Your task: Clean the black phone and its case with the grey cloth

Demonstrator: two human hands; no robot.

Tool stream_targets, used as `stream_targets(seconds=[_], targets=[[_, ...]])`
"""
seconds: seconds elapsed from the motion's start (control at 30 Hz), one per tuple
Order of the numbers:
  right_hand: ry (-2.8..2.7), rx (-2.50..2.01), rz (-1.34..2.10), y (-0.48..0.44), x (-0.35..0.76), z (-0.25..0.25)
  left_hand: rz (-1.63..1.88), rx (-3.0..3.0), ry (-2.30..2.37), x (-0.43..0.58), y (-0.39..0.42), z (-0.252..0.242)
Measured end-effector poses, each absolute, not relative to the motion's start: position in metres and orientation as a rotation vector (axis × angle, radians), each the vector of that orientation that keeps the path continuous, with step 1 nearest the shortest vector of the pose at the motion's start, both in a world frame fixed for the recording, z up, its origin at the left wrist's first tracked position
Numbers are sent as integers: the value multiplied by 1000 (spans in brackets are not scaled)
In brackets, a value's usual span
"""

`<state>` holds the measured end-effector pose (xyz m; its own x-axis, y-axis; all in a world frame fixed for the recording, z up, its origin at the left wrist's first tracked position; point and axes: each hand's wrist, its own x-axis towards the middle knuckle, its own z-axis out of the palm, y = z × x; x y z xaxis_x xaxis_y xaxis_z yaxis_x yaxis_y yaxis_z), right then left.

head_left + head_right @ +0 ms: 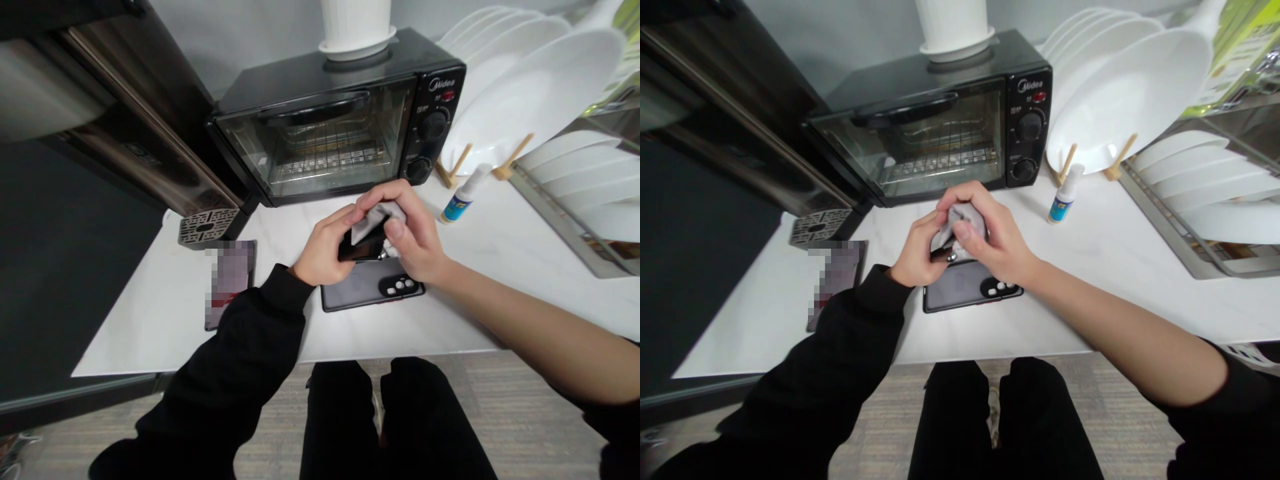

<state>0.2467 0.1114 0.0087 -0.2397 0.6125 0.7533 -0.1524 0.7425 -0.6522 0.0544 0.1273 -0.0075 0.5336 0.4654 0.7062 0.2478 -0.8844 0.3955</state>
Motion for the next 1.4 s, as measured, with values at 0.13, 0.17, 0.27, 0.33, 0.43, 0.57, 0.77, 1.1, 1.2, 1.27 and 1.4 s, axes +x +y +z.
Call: stream_targets(seconds=[0.13,0.17,0.27,0.33,0.43,0.57,0.77,1.1,1.2,1.27,1.4], targets=[[-1507,-363,797,109,242,10,1175,2546,639,58,122,1],[-1504,-354,802,109,241,10,1158,2552,656,59,121,3],[-1557,-333,807,110,242,7,1180,2559,700,60,120,3],[-1623,-319,787,111,245,5,1226,2561,706,60,121,2],[-1687,-328,738,113,248,4,1246,2567,710,59,122,0],[-1584,-425,750,114,244,6,1154,2561,723,59,121,3],[-1494,-484,769,114,242,7,1155,2568,715,59,121,2],[-1645,-386,735,114,245,7,1239,2541,814,57,122,-1],[-1498,-450,873,114,244,10,1218,2551,780,57,123,-4],[-1423,-495,916,113,243,12,1166,2554,773,58,123,-4],[-1448,-481,946,111,243,12,1149,2556,835,59,120,1]])
